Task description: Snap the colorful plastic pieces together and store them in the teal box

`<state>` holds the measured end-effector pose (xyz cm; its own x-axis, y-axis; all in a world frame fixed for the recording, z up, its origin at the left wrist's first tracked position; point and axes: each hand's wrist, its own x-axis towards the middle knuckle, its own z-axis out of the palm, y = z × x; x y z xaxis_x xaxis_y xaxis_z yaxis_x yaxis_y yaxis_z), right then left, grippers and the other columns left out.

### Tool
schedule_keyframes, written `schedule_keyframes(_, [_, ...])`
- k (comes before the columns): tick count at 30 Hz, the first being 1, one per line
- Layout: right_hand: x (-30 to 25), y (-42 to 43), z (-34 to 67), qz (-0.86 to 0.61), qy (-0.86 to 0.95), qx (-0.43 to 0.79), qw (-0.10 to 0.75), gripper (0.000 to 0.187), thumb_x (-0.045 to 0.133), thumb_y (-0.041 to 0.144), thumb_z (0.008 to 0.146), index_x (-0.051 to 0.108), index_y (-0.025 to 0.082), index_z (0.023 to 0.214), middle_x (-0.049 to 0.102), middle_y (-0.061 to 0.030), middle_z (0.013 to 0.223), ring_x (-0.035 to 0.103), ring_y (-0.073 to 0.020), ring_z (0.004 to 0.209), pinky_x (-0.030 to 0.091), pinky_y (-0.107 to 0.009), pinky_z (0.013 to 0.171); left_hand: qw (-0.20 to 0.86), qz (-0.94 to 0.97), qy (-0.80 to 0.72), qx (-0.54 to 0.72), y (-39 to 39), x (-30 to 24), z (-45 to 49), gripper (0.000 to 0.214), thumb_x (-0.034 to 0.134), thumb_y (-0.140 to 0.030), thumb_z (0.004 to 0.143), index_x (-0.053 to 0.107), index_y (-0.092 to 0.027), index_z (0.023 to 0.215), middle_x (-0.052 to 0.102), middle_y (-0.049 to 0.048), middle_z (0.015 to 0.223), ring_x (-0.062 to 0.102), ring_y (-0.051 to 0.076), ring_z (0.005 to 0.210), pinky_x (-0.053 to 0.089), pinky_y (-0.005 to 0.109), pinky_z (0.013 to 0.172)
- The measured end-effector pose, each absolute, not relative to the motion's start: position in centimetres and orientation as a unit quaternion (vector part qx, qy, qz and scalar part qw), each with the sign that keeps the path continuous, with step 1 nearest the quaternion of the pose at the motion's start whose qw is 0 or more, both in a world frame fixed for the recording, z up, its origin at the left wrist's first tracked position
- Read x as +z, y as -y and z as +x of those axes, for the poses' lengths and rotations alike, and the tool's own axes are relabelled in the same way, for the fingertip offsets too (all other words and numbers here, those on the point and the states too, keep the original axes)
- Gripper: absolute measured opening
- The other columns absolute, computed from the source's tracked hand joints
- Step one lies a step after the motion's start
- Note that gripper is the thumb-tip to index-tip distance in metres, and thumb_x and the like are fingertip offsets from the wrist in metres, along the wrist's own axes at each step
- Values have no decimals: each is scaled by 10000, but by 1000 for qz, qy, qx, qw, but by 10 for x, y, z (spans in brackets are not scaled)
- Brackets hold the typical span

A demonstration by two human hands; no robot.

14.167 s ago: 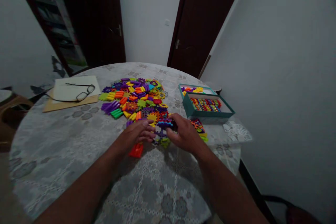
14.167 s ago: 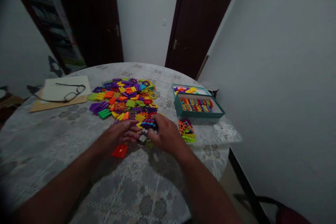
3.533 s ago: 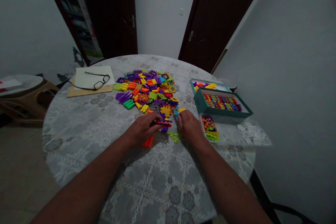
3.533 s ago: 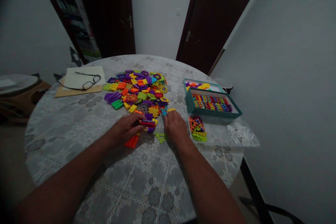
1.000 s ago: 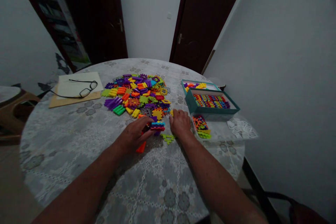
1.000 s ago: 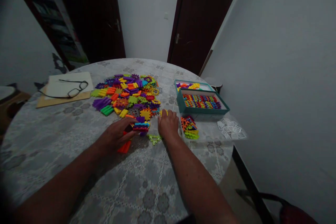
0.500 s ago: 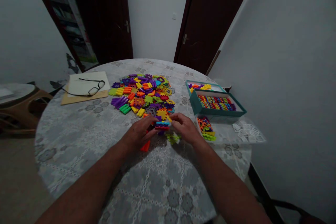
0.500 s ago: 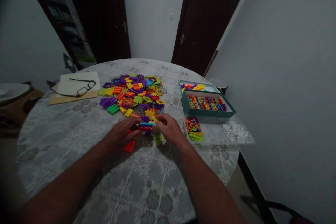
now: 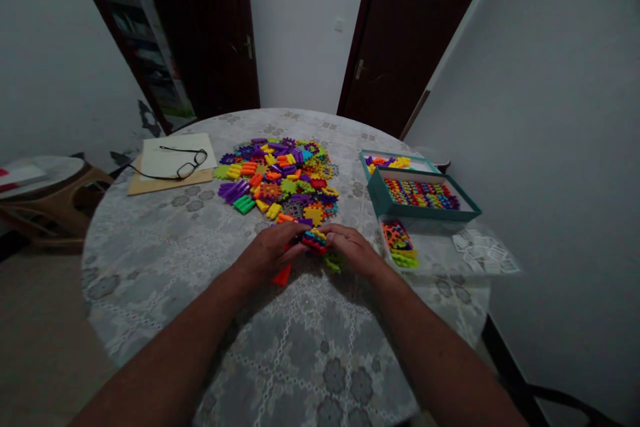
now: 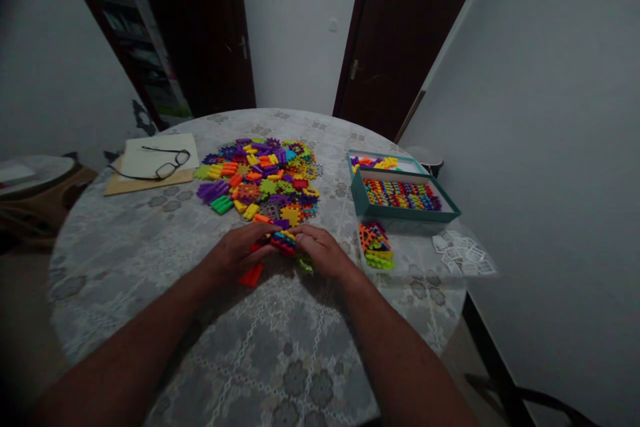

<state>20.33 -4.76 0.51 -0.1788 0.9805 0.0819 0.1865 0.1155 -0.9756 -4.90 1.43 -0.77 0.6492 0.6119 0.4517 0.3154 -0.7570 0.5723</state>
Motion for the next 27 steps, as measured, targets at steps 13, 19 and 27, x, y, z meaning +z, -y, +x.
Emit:
schedule_keyframes(13, [4, 52, 201, -469, 672, 401, 409, 389, 554, 480, 1095, 842, 249, 1218, 820, -87, 1226, 727, -288, 1194, 514, -464, 1120, 258, 860, -295, 326, -12, -2, -48, 326, 735, -370, 1033, 788, -263, 1337, 837, 117, 1206, 785, 284, 1103, 606, 485, 1098])
schedule_keyframes(19, [15, 61, 194, -489, 722, 304, 383, 347, 673, 373, 1045, 766, 267, 1362, 799, -102, 1310, 729, -270, 1193, 542, -433, 1089, 242, 861, -295, 336, -13, -2, -48, 319, 693, -418, 1047, 785, -235, 1292, 832, 120, 1204, 773, 280, 1099, 615, 429, 1053])
schedule_keyframes(27, [12, 62, 187, -530, 721, 227, 384, 352, 649, 156, 864, 713, 229, 1203, 769, -49, 1103, 705, -235, 1002, 537, -330, 918, 334, 809, -312, 369, -2, 10, -40, 356, 761, -459, 994, 788, -233, 1267, 816, 110, 1245, 774, 278, 1112, 624, 414, 999])
